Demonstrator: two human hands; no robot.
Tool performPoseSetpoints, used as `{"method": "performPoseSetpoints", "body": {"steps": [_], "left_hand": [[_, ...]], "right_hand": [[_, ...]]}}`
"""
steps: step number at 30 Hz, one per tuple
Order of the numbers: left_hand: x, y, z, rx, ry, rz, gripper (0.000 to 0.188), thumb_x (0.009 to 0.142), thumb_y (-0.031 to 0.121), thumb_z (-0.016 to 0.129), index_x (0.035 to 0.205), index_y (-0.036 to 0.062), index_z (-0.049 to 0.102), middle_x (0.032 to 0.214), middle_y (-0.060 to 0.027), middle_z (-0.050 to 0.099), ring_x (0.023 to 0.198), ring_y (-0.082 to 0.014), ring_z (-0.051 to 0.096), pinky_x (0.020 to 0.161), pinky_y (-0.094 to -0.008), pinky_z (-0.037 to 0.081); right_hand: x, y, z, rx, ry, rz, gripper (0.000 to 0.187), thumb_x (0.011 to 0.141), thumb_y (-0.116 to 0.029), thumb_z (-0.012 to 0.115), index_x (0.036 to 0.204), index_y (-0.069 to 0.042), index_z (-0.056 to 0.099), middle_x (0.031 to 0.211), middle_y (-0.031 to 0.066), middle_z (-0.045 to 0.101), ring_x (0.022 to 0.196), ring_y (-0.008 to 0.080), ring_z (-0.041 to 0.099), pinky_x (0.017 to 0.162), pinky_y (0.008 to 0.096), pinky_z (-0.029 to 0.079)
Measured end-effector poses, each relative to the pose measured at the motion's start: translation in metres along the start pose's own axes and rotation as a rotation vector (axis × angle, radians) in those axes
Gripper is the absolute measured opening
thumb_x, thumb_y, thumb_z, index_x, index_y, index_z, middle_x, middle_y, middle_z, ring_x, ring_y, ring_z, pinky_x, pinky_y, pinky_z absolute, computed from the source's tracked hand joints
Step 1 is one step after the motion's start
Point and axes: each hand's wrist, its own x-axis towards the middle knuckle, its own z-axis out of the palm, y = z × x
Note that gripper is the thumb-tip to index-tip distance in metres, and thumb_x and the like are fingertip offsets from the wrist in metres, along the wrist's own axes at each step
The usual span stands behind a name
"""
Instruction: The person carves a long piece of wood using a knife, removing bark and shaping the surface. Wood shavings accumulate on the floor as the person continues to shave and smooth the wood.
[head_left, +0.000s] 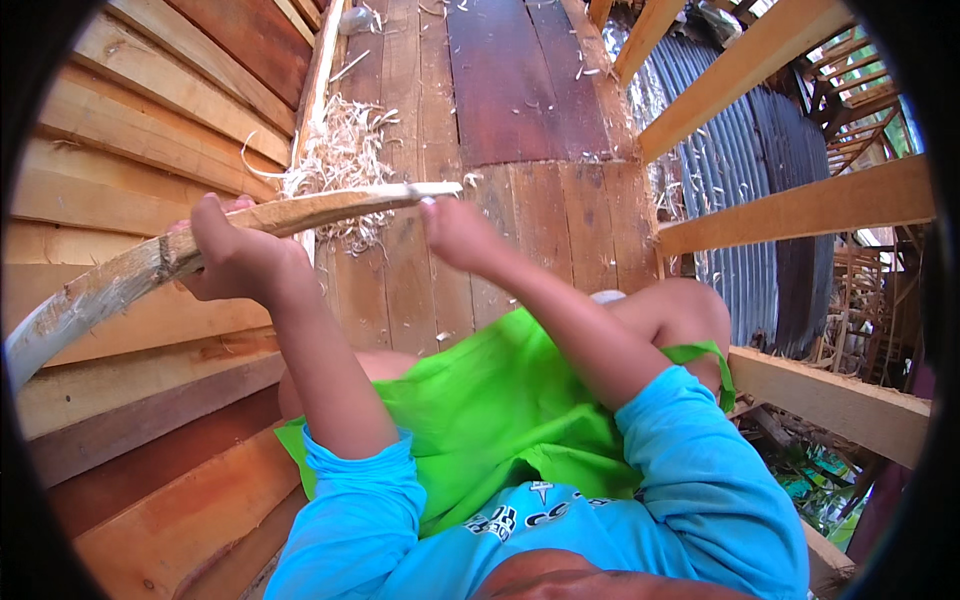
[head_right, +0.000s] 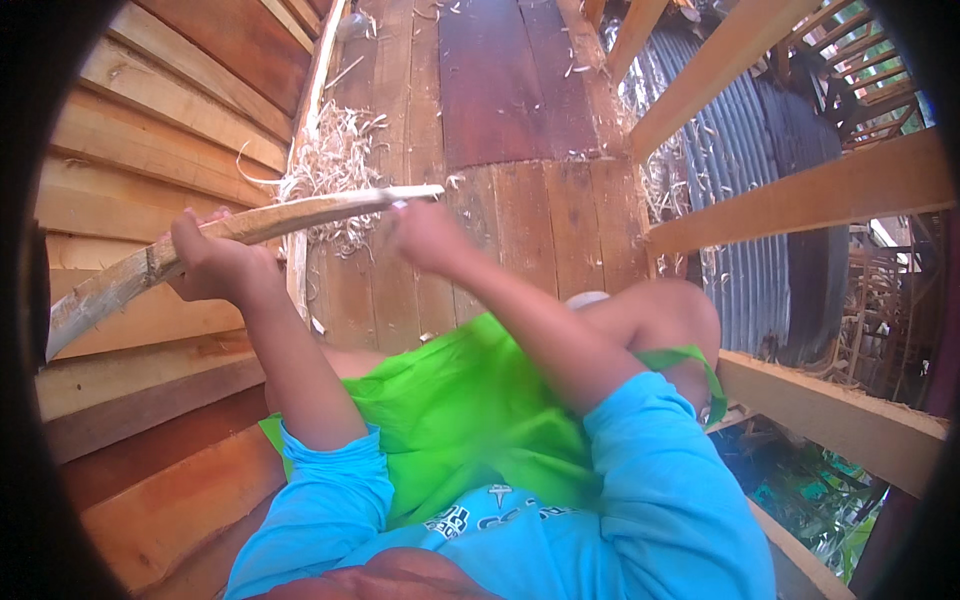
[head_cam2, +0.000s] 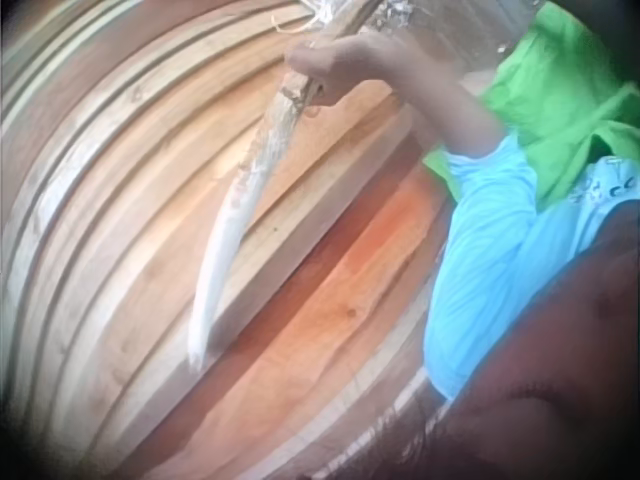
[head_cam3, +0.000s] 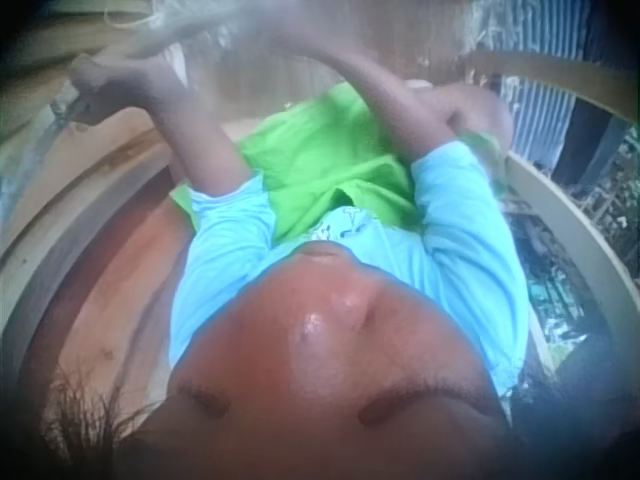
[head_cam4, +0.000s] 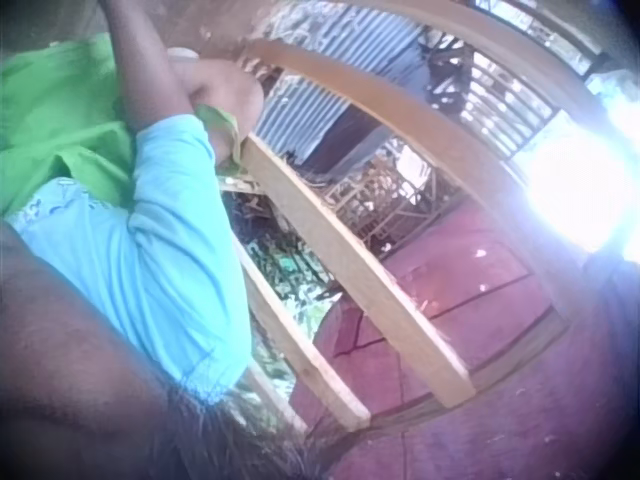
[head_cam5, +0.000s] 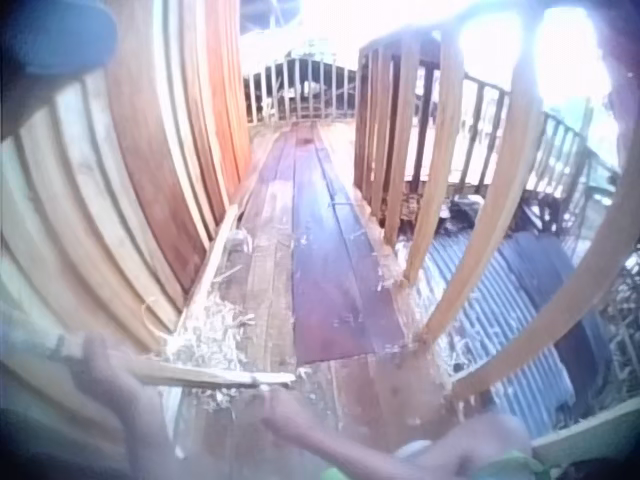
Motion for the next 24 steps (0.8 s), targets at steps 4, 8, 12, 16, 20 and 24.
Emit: {"method": "performPoseSetpoints", "body": {"steps": [4, 8, 12, 16, 20, 24], "left_hand": [[-0.002, 0.001, 0.001, 0.027, 0.039, -0.022, 0.028, 0.072, 0.005, 0.061, 0.094, 0.0005, 0.043, 0.076, -0.0078, 0.051, 0.061, -0.0171, 0.051, 0.057, -0.0327, 0.046], [0.003, -0.001, -0.005, 0.030, -0.004, 0.009, 0.028, 0.072, 0.006, 0.062, 0.092, 0.0003, 0.043, 0.073, -0.0078, 0.051, 0.059, -0.0169, 0.050, 0.056, -0.0320, 0.046], [-0.006, -0.001, 0.000, 0.003, -0.013, -0.012, 0.028, 0.072, 0.006, 0.063, 0.090, 0.0000, 0.043, 0.072, -0.0082, 0.052, 0.059, -0.0167, 0.050, 0.055, -0.0310, 0.045], [-0.003, 0.000, 0.000, 0.011, -0.017, -0.042, 0.030, 0.071, 0.006, 0.064, 0.092, -0.0010, 0.044, 0.073, -0.0083, 0.052, 0.059, -0.0167, 0.051, 0.055, -0.0314, 0.046], [0.005, -0.004, -0.006, 0.024, 0.018, -0.011, 0.040, 0.074, 0.007, 0.065, 0.105, -0.0059, 0.042, 0.082, -0.0117, 0.054, 0.064, -0.0191, 0.054, 0.057, -0.0331, 0.048], [-0.007, -0.001, 0.003, -0.001, 0.008, -0.014, 0.031, 0.073, 0.005, 0.064, 0.097, -0.0021, 0.046, 0.076, -0.0086, 0.054, 0.060, -0.0159, 0.051, 0.055, -0.0306, 0.045]], "right_hand": [[0.014, 0.029, 0.004, -0.040, -0.021, 0.106, 0.047, 0.099, -0.030, 0.035, 0.087, 0.008, 0.061, 0.082, 0.0306, 0.062, 0.081, 0.0481, 0.059, 0.078, 0.0519, 0.047], [-0.017, -0.016, -0.005, -0.057, -0.029, -0.009, 0.040, 0.098, -0.027, 0.036, 0.094, 0.007, 0.056, 0.083, 0.0299, 0.061, 0.083, 0.0483, 0.059, 0.079, 0.0523, 0.046], [0.003, 0.032, 0.000, -0.073, 0.032, 0.027, 0.036, 0.098, -0.025, 0.037, 0.094, 0.007, 0.054, 0.084, 0.0298, 0.062, 0.083, 0.0486, 0.059, 0.078, 0.0548, 0.045], [0.009, 0.032, 0.005, -0.052, -0.030, 0.077, 0.037, 0.098, -0.026, 0.038, 0.092, 0.007, 0.055, 0.085, 0.0320, 0.061, 0.085, 0.0493, 0.059, 0.076, 0.0550, 0.046], [-0.009, -0.011, -0.002, -0.054, -0.054, -0.057, 0.039, 0.098, -0.026, 0.037, 0.091, 0.008, 0.056, 0.087, 0.0330, 0.061, 0.087, 0.0492, 0.059, 0.078, 0.0544, 0.046], [0.007, 0.035, 0.003, -0.066, 0.024, 0.076, 0.040, 0.098, -0.027, 0.037, 0.093, 0.008, 0.055, 0.088, 0.0325, 0.061, 0.087, 0.0489, 0.059, 0.078, 0.0543, 0.046]]}}
